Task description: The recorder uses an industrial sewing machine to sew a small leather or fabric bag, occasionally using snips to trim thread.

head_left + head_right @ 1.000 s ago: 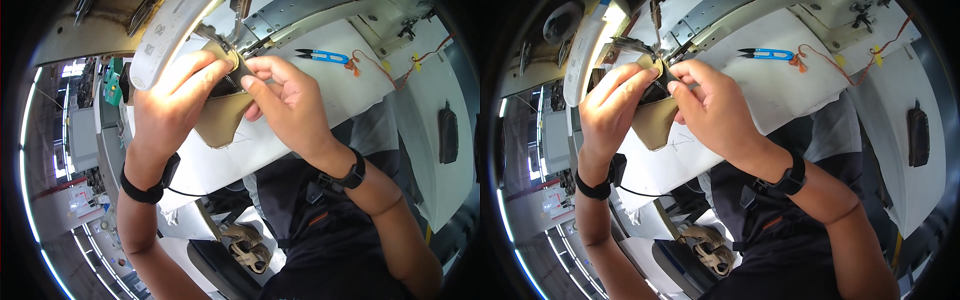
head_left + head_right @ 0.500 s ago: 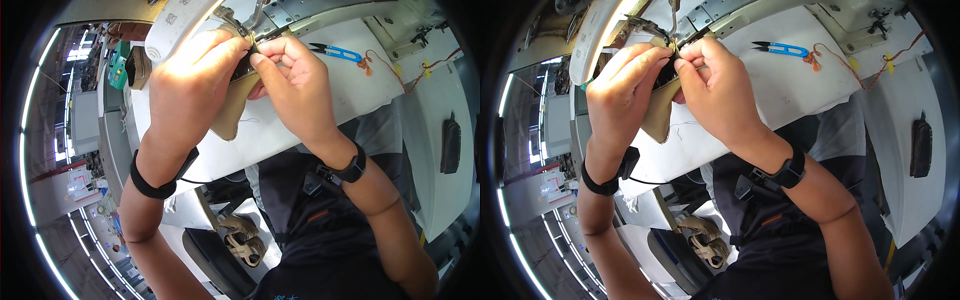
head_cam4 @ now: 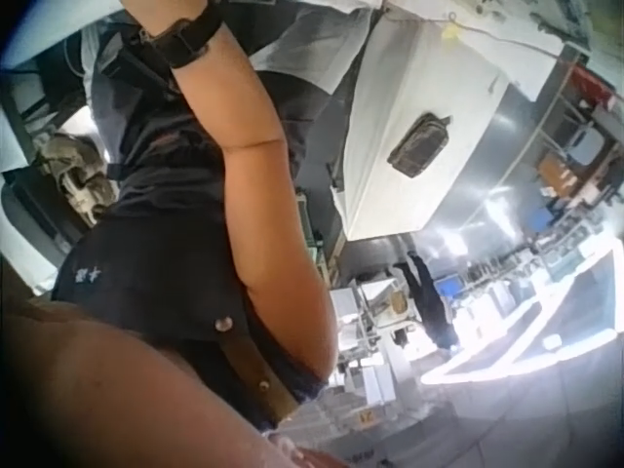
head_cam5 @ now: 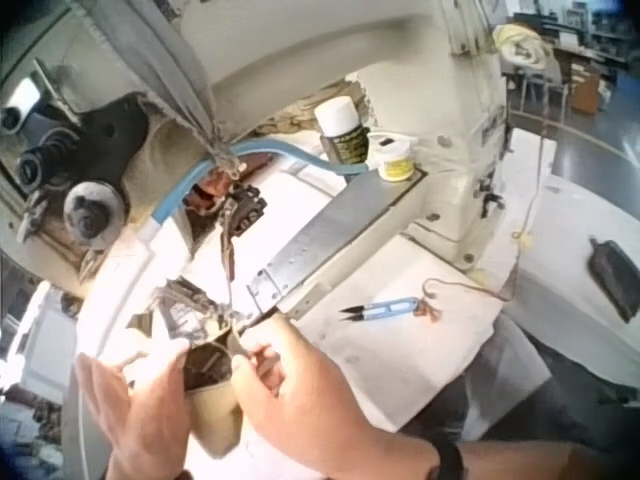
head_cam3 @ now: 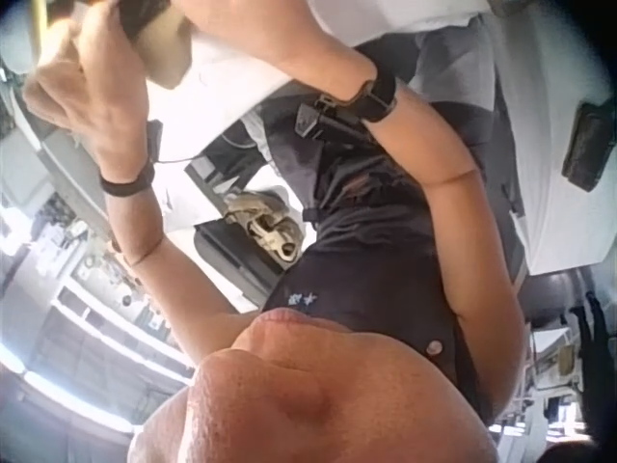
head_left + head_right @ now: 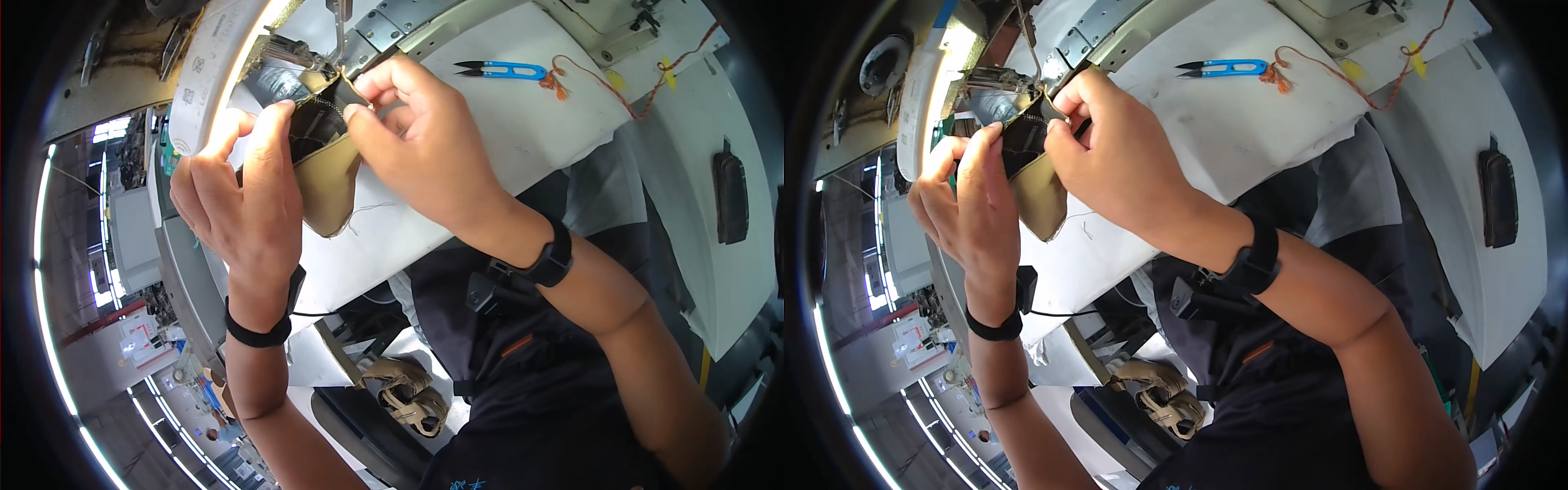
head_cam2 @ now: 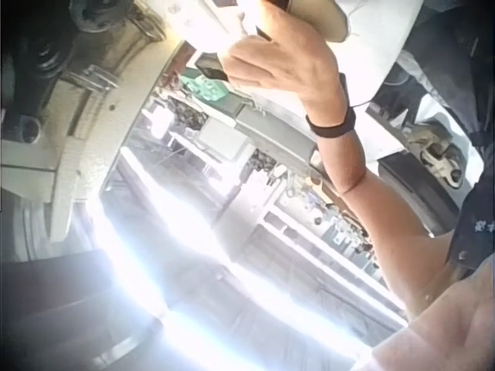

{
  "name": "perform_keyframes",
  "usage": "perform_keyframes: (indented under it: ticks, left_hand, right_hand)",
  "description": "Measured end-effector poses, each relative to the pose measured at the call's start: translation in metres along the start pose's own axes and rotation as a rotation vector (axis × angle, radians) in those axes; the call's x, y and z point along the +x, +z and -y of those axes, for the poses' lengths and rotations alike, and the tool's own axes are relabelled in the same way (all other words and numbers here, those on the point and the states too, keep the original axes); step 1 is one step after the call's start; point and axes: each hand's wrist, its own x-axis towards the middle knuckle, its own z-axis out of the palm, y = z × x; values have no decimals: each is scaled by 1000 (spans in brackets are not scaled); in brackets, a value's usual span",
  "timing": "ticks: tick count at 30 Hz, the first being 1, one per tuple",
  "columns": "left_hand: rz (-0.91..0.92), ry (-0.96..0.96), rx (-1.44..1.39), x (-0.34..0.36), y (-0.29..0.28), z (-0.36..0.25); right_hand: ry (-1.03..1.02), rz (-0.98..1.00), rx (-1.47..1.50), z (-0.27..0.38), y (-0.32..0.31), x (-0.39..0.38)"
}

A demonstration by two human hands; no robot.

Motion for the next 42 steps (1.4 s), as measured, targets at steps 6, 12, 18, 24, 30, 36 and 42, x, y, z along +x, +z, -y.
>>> perform_keyframes:
  ticks: [6, 12, 18, 24, 30, 36, 42]
  left_hand:
    - [-63, -1, -263, -2, 29, 2]
    - [58, 33, -571, 6, 32, 15]
    - [76, 212, -582, 14, 32, 32]
    - [154, 234, -564, 17, 26, 38]
    - [254, 141, -663, 23, 19, 37]
    - [238, 157, -626, 21, 19, 37]
    - [156, 175, -613, 20, 28, 37]
  right_hand:
    - [-87, -117, -165, -5, 15, -7]
    - [-134, -93, -241, -8, 13, -18]
    - [-433, 62, -572, 12, -13, -22]
    - [-237, 185, -726, 34, -13, -4]
    - [-246, 259, -884, 45, -17, 12]
    - [-15, 305, -487, 39, -26, 7]
    - [-176, 208, -593, 28, -17, 6]
